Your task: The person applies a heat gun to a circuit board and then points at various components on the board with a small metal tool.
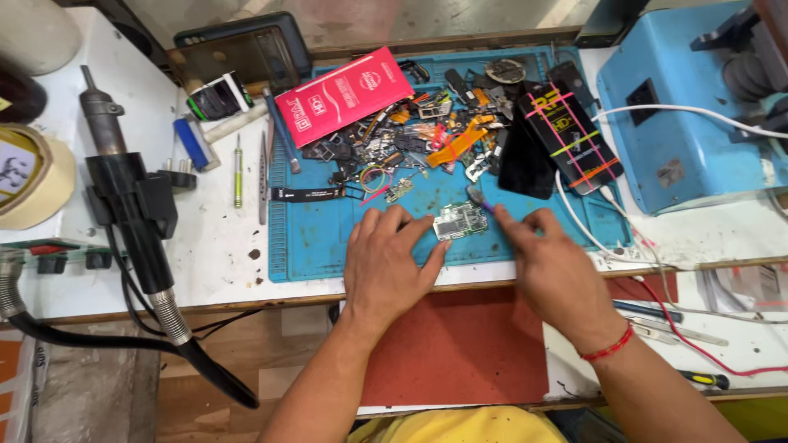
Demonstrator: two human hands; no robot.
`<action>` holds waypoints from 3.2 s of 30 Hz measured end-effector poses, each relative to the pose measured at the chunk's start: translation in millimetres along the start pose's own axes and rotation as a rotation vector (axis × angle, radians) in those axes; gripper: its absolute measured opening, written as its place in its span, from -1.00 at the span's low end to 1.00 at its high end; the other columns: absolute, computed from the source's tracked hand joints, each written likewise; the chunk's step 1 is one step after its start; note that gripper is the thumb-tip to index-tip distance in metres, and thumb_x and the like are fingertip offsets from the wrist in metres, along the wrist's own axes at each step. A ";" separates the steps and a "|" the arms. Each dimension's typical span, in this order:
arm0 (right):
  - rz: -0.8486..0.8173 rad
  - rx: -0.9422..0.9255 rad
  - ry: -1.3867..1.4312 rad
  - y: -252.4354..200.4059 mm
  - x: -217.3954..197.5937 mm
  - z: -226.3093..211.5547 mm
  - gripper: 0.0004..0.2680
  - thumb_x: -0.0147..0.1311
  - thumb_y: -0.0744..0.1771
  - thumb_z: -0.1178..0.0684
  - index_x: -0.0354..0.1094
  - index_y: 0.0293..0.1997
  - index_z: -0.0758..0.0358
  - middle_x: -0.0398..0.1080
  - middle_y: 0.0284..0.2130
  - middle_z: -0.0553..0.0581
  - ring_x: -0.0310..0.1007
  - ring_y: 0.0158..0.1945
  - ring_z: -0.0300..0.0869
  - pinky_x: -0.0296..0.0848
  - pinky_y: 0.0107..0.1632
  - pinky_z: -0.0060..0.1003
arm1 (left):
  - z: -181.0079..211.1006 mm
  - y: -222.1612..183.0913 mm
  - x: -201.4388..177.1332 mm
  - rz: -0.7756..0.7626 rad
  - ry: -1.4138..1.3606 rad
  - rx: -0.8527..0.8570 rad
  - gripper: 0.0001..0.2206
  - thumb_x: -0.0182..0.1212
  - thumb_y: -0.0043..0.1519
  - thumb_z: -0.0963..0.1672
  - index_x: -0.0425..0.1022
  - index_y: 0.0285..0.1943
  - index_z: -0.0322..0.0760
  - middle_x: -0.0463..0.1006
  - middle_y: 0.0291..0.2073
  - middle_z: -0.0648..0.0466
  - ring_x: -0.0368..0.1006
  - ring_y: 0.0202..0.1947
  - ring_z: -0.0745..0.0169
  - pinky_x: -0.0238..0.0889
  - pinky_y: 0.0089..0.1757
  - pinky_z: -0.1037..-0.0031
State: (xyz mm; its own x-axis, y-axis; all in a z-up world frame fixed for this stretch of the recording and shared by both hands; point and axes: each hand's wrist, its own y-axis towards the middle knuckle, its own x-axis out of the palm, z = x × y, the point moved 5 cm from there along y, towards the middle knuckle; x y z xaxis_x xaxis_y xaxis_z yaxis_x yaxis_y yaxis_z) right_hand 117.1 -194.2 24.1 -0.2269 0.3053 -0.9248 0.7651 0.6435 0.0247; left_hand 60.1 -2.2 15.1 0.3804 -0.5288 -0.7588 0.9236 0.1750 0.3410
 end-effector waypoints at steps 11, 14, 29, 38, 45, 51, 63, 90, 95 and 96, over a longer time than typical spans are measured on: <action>-0.204 -0.191 -0.068 -7.3 11.9 -15.5 -0.41 0.09 0.16 0.19 0.24 0.41 -0.01 0.34 -0.08 0.30 0.48 -0.40 0.21 0.46 -0.43 0.04 | 74.7 -43.8 -28.4 -0.163 -0.887 0.175 -0.76 0.42 0.16 -0.08 0.64 -0.03 -0.18 0.58 -0.20 0.09 0.48 -0.12 0.07 0.35 -0.08 0.35; -0.040 -0.110 0.079 -3.8 5.1 -11.2 -0.60 0.03 0.28 0.24 0.37 0.27 0.04 0.38 -0.20 0.26 0.44 -0.36 0.16 0.45 -0.28 -0.02 | 110.6 -75.1 -42.0 -0.250 -1.188 0.141 -0.77 0.42 0.16 -0.09 0.64 -0.04 -0.19 0.58 -0.20 0.09 0.48 -0.13 0.07 0.35 -0.08 0.35; 0.056 -0.062 0.022 -6.1 12.5 -17.3 -0.59 0.06 0.26 0.18 0.37 0.27 -0.07 0.40 -0.15 0.27 0.47 -0.31 0.18 0.46 -0.28 0.01 | 25.2 -42.9 -63.9 0.122 -0.905 -0.190 -0.78 0.42 0.16 -0.11 0.61 -0.05 -0.23 0.60 -0.19 0.07 0.51 -0.16 0.07 0.37 -0.09 0.38; 0.073 0.069 0.057 -20.7 11.8 3.0 -0.58 0.02 0.29 0.22 0.32 0.32 -0.05 0.35 -0.14 0.26 0.45 -0.27 0.21 0.45 -0.22 -0.01 | 91.1 -61.0 -44.7 -0.366 -1.337 -0.045 -0.78 0.43 0.16 -0.13 0.59 -0.07 -0.26 0.61 -0.19 0.06 0.53 -0.17 0.07 0.38 -0.10 0.39; -0.203 0.301 0.075 -18.0 31.5 7.2 -0.46 -0.02 0.26 0.22 0.24 0.40 -0.32 0.32 0.00 0.08 0.53 -0.33 0.16 0.48 -0.21 0.04 | 23.0 18.8 -51.1 0.152 -0.356 0.176 -0.73 0.50 0.06 -0.10 0.59 -0.14 -0.28 0.61 -0.23 0.03 0.51 -0.19 -0.01 0.37 -0.15 0.29; -0.212 0.213 0.059 -2.7 38.6 18.0 -0.39 0.06 0.19 0.25 0.23 0.39 -0.32 0.31 -0.02 0.09 0.59 -0.26 0.08 0.53 -0.17 0.03 | -2.9 1.4 -17.8 0.059 -0.199 0.220 -0.70 0.46 0.11 -0.04 0.58 -0.09 -0.26 0.56 -0.18 0.06 0.44 -0.15 0.03 0.34 -0.14 0.26; -0.077 0.284 0.118 7.9 21.3 24.4 -0.48 0.03 0.24 0.27 0.32 0.36 -0.21 0.35 -0.12 0.13 0.55 -0.32 0.13 0.48 -0.22 0.03 | -1.8 0.5 -7.1 -0.045 -0.117 0.250 -0.74 0.39 0.17 -0.01 0.64 -0.11 -0.23 0.53 -0.18 0.10 0.40 -0.16 0.09 0.27 -0.18 0.29; -0.157 0.151 0.075 -0.6 15.5 -4.5 -0.47 -0.06 0.24 0.25 0.24 0.41 -0.10 0.34 -0.02 0.16 0.53 -0.44 0.15 0.48 -0.30 0.04 | 15.6 -3.0 -7.2 0.032 0.004 0.217 -0.81 0.39 0.13 -0.06 0.65 -0.18 -0.22 0.53 -0.22 0.12 0.41 -0.18 0.07 0.25 -0.22 0.26; -0.414 0.205 -0.009 -4.4 32.1 2.1 -0.35 -0.12 0.21 0.30 0.07 0.51 -0.24 0.25 0.08 0.16 0.56 -0.34 0.14 0.53 -0.22 0.04 | 11.5 -5.6 -2.0 0.044 0.011 0.217 -0.82 0.38 0.16 -0.06 0.64 -0.20 -0.22 0.54 -0.20 0.11 0.41 -0.18 0.08 0.25 -0.22 0.26; -0.308 0.202 0.039 1.7 26.5 5.7 -0.39 -0.10 0.23 0.28 0.11 0.48 -0.21 0.28 0.04 0.18 0.55 -0.35 0.15 0.53 -0.24 0.04 | 11.7 -4.7 -2.1 0.056 0.007 0.227 -0.81 0.38 0.16 -0.06 0.63 -0.19 -0.23 0.54 -0.19 0.11 0.41 -0.17 0.08 0.25 -0.22 0.26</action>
State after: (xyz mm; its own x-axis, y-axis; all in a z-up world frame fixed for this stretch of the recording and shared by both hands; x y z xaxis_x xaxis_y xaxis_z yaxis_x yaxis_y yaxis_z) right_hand 115.8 -189.1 -2.5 -0.4849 0.1473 -0.8621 0.7599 0.5590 -0.3319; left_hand 54.3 -11.6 21.6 0.4318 -0.5177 -0.7386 0.8669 0.0119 0.4984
